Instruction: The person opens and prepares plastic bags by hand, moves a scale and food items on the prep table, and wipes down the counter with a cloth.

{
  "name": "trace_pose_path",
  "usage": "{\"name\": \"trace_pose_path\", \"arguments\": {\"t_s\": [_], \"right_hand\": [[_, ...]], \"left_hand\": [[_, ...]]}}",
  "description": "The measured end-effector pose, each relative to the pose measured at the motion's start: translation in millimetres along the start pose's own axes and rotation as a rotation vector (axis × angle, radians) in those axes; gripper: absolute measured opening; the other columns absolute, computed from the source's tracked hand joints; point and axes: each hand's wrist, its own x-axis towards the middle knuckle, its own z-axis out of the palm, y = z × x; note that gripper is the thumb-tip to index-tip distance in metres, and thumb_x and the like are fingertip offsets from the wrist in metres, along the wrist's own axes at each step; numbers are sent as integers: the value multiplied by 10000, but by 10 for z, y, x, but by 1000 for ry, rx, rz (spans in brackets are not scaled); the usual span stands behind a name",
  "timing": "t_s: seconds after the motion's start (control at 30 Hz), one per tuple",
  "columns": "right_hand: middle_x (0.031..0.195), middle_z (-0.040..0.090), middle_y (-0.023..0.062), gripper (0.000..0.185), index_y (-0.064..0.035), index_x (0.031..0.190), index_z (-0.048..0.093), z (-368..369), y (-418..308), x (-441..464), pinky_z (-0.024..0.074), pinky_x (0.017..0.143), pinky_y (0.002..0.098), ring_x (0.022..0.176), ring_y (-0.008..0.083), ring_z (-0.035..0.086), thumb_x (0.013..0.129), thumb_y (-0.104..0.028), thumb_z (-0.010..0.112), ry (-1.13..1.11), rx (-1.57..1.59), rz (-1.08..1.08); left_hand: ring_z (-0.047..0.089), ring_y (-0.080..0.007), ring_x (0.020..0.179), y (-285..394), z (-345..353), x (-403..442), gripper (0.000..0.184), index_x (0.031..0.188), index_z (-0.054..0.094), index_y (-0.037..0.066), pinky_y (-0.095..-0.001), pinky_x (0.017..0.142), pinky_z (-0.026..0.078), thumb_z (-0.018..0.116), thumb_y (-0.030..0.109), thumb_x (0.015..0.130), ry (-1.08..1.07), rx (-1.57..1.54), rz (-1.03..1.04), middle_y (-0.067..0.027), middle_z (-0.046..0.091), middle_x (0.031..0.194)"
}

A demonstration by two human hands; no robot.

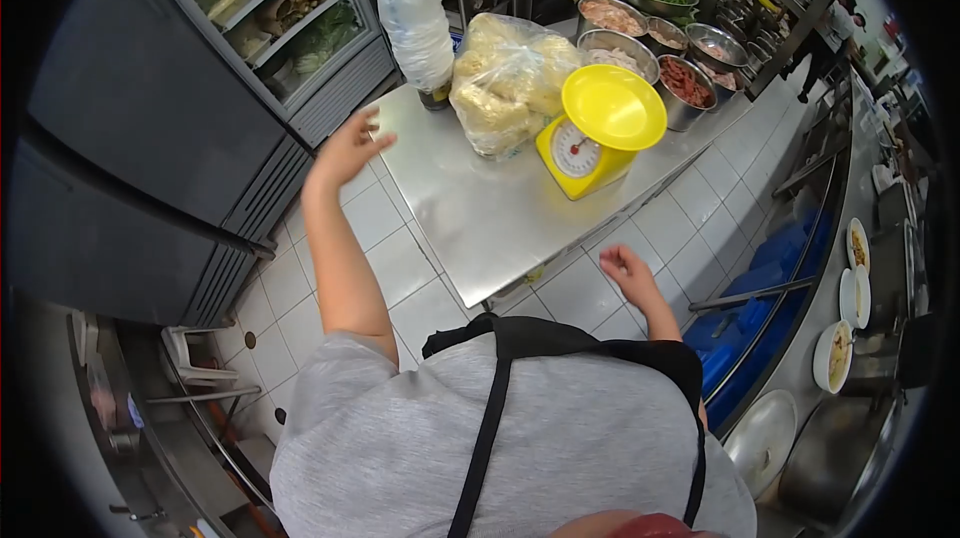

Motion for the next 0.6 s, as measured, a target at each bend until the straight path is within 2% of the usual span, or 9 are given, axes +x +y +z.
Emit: {"name": "trace_pose_path", "arguments": {"t_s": [0.03,0.1,0.17,0.2,0.27,0.37,0.43,0.53,0.6], "right_hand": [[877,606,56,240,-44,963,566,64,-275,212,444,743,283,819,161,570,808,-216,631,-18,48,-19],[895,593,54,239,-49,969,565,245,-675,470,445,744,287,839,164,568,806,-210,631,-25,105,-3],[950,557,56,247,-53,991,553,384,-953,718,445,739,284,869,165,558,798,-184,635,70,-25,-57],[950,557,56,247,-53,991,553,458,-955,802,445,739,284,869,165,558,798,-184,635,80,-26,-40],[999,524,66,272,-52,1015,541,561,-942,989,444,758,292,896,179,548,789,-169,637,120,-5,-5],[1058,500,73,308,-62,1051,517,667,-1367,1223,444,799,308,971,182,518,786,-166,636,60,-85,-82],[1122,456,89,381,-71,1101,481,742,-1684,1421,447,823,326,1060,208,468,775,-176,648,121,-102,-137],[1247,390,159,526,-70,1185,420,810,-1739,1880,401,918,374,1175,307,380,744,-197,676,348,-280,-323],[1318,331,214,610,-68,1229,390,824,-1697,2155,335,984,399,1234,360,316,725,-230,692,477,-423,-382]], "left_hand": [[517,-298,1068,-383,58,176,750,1317,366,73,-374,889,418,695,399,727,-66,80,-32,-199,496,1212],[487,-321,1105,-670,120,297,772,1326,353,78,-388,905,408,700,404,718,-171,31,-64,-203,467,1244],[416,-375,1174,-703,114,402,848,1364,274,76,-431,936,383,708,399,711,-267,-50,-99,-219,363,1330],[416,-375,1174,-786,108,511,848,1364,274,76,-431,936,383,708,399,711,-286,-51,-96,-219,363,1330],[397,-396,1186,-961,125,765,900,1376,220,54,-445,940,377,714,395,705,-102,-143,-40,-232,309,1358],[334,-387,1234,-1048,78,1205,963,1388,155,46,-442,972,341,736,369,691,-11,-182,58,-233,254,1386],[301,-373,1260,-1014,151,1446,971,1390,140,51,-436,983,331,738,365,692,42,-218,128,-225,246,1393],[226,-335,1299,-1006,396,1797,1153,1391,58,20,-401,1036,241,814,337,580,31,-264,139,-245,220,1392],[245,-328,1289,-1141,672,2036,1195,1379,67,-14,-388,1036,243,836,335,533,69,-250,243,-248,230,1381]]}}
